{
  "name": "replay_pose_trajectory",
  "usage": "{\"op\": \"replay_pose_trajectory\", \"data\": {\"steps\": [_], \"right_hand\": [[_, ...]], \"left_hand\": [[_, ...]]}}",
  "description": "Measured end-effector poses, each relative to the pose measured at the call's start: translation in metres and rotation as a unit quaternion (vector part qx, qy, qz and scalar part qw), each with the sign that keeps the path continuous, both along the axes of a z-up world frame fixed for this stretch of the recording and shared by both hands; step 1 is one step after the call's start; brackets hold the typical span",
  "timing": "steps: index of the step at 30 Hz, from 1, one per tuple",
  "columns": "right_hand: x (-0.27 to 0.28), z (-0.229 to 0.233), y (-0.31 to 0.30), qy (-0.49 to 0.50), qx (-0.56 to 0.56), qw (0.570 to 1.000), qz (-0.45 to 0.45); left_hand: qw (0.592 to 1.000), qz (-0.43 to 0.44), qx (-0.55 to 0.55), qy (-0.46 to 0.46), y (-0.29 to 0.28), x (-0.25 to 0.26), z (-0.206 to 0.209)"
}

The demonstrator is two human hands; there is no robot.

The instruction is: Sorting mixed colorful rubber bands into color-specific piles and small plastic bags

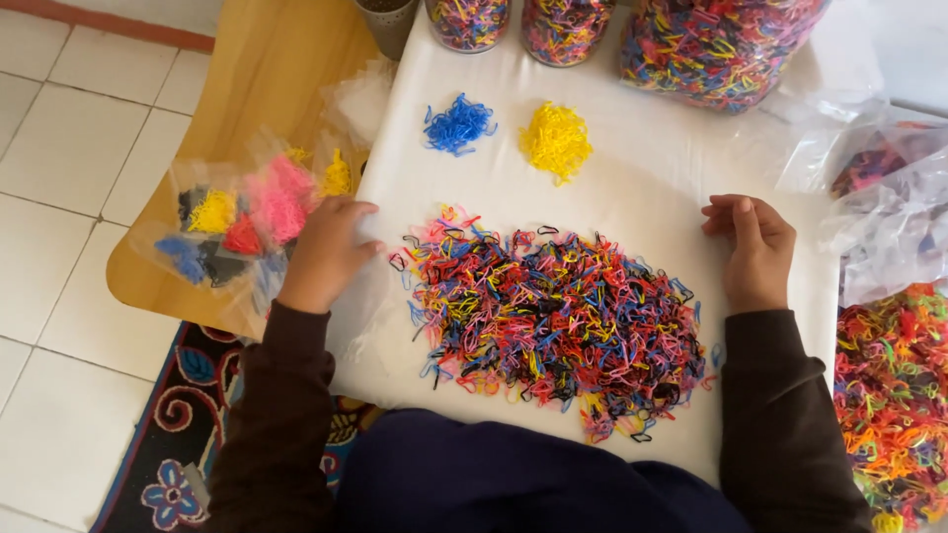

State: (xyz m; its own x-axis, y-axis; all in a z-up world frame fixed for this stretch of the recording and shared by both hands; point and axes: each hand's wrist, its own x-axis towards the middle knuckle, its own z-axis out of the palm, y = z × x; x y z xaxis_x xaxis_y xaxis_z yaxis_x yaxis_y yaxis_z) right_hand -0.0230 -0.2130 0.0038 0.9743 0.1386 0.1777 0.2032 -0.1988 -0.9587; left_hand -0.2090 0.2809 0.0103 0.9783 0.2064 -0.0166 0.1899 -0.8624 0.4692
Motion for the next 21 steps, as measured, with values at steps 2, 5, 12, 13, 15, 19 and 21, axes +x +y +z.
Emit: {"op": "replay_pose_trajectory", "data": {"steps": [2,5,12,13,15,19,21], "right_hand": [[0.000,0.001,0.001,0.006,0.005,1.000,-0.001],[0.000,0.001,0.000,0.011,0.011,1.000,0.001],[-0.001,0.001,0.000,0.001,0.003,1.000,0.003],[-0.001,0.001,0.002,0.000,0.004,1.000,0.005],[-0.002,0.003,0.001,0.011,0.006,1.000,0.001],[-0.002,0.002,0.002,0.018,0.006,1.000,-0.003],[-0.002,0.001,0.001,0.014,0.011,1.000,-0.001]], "left_hand": [[1.000,0.005,-0.009,-0.014,0.000,-0.009,0.008],[0.998,0.043,-0.031,0.027,-0.005,-0.027,0.020],[0.977,0.150,-0.117,0.094,-0.010,-0.045,0.039],[0.977,0.152,-0.117,0.093,-0.011,-0.047,0.040],[0.974,0.160,-0.145,0.065,-0.016,-0.048,0.041],[0.987,0.119,-0.107,0.006,-0.025,-0.038,0.056],[0.988,0.090,-0.127,-0.022,-0.032,-0.032,0.066]]}}
